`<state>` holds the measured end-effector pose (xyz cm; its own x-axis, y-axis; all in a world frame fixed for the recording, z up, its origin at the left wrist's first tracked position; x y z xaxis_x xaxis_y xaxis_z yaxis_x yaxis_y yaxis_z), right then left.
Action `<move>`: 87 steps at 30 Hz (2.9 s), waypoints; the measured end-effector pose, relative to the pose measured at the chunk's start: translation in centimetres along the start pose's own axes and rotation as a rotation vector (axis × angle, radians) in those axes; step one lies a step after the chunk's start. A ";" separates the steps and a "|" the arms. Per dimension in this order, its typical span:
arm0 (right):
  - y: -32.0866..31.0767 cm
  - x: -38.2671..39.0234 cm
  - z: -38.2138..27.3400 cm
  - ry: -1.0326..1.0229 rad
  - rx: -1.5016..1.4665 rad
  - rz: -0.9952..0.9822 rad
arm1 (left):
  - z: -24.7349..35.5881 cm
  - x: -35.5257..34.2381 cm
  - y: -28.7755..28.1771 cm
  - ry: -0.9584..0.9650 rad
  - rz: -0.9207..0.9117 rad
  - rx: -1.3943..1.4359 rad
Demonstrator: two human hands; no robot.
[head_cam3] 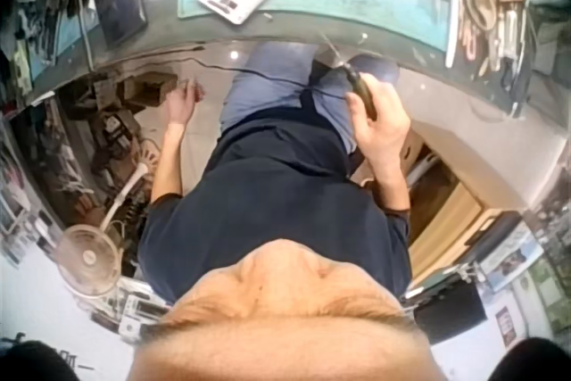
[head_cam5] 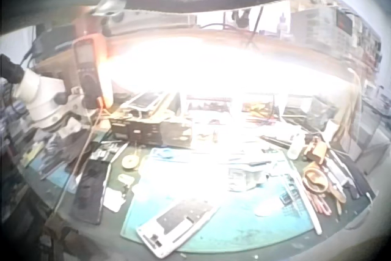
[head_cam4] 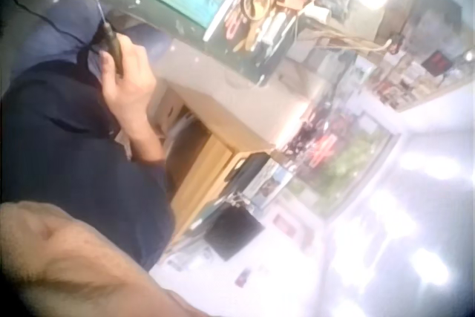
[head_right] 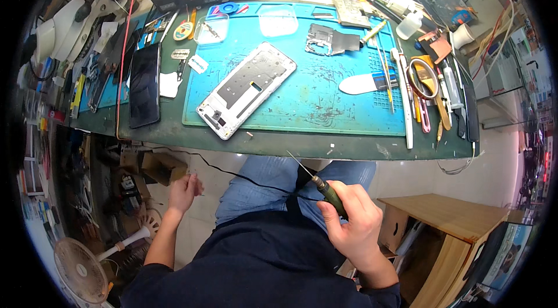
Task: The person uses a screwdriver to remove screws from the metal frame of a disassembled smartphone. They work methodically around the device's perimeter, occasionally pausing to adjust their grip or reposition the phone on the workbench. A second smartphone is visible on the table, but the person focuses on the disassembled unit throughout the clip.
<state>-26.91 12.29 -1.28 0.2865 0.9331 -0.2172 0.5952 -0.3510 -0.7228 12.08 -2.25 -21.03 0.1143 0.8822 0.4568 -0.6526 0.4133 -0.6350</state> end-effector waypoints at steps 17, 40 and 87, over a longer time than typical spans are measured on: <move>-0.1 -2.6 0.2 -0.005 -0.074 -0.244 | -5.1 -0.8 2.3 0.236 0.121 0.103; -0.7 -6.5 -1.7 -0.309 0.303 -0.277 | 23.3 2.1 -3.0 0.843 0.495 -0.230; 0.7 -5.9 -1.8 -0.358 0.297 -0.313 | 23.1 1.7 -3.0 0.841 0.489 -0.227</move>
<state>-26.81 6.43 0.72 -0.1731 0.9756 -0.1348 0.3595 -0.0648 -0.9309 -3.07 -7.17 -3.92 0.4212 0.8036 -0.4205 -0.6211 -0.0823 -0.7794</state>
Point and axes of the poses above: each hand's wrist, its own x-axis away from the middle knuckle, its own y-axis out of the palm, z = x × y, the point moved 4 cm from there along -x, towards the middle knuckle, and after that the axes turned 2 degrees about -y, right-handed, at the moved point
